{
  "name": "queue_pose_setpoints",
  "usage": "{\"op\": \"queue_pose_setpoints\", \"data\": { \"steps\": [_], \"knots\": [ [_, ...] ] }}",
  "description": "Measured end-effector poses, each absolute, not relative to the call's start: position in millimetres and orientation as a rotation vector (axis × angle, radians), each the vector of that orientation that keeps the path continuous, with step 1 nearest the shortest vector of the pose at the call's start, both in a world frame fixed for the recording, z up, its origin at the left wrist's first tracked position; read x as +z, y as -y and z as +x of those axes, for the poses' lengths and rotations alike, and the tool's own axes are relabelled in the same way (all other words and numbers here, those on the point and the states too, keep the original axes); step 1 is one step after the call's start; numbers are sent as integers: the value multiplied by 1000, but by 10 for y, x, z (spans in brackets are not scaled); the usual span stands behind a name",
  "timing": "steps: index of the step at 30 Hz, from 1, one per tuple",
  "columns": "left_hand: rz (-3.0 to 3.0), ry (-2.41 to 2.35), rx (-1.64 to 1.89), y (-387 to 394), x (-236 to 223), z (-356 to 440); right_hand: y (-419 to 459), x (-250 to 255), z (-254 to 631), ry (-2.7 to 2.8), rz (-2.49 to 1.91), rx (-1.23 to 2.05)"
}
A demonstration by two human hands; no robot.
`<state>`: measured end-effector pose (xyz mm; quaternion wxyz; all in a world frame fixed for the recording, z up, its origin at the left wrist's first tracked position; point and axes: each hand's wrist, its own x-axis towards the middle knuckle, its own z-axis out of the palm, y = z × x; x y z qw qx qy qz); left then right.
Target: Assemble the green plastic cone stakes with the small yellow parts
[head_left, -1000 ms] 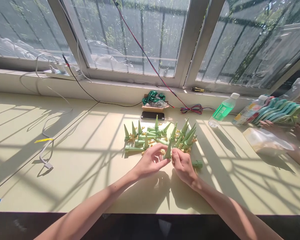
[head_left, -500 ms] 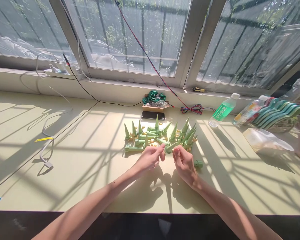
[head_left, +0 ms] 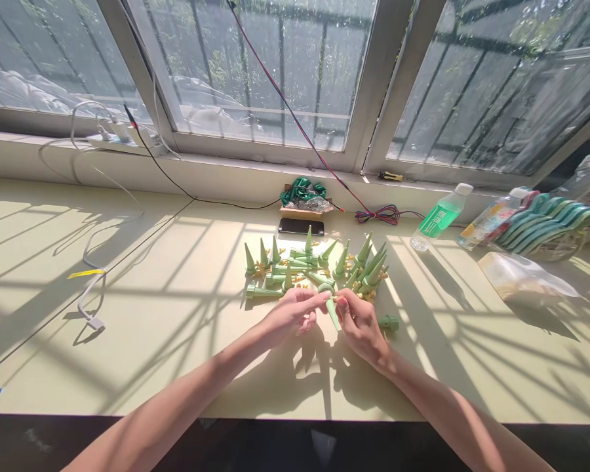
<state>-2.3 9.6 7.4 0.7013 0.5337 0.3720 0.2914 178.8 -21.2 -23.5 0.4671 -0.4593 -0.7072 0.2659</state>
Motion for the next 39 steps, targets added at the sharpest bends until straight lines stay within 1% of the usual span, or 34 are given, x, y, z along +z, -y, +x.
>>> {"op": "queue_pose_setpoints", "data": {
  "steps": [4,9,15,20,27,34,39],
  "knots": [
    [1310,-885,693,-67,65,0,204,-275,1783,1664,-1139,711],
    [1569,-982,879,-41,15,30,192,-336,1772,1578,-1146,817],
    [1656,-993,916,-35,17,49,175,-382,1780,1541,-1167,768],
    [1525,-948,906,-54,65,57,163,-406,1801,1508,-1141,708],
    [1230,-847,620,-75,35,28,195,-313,1797,1717,-1070,560],
    [1150,-776,635,-86,47,8,202,-257,1794,1740,-1100,597],
    [1168,-746,659,-70,78,-3,201,-267,1802,1685,-1091,704]
  ]
}}
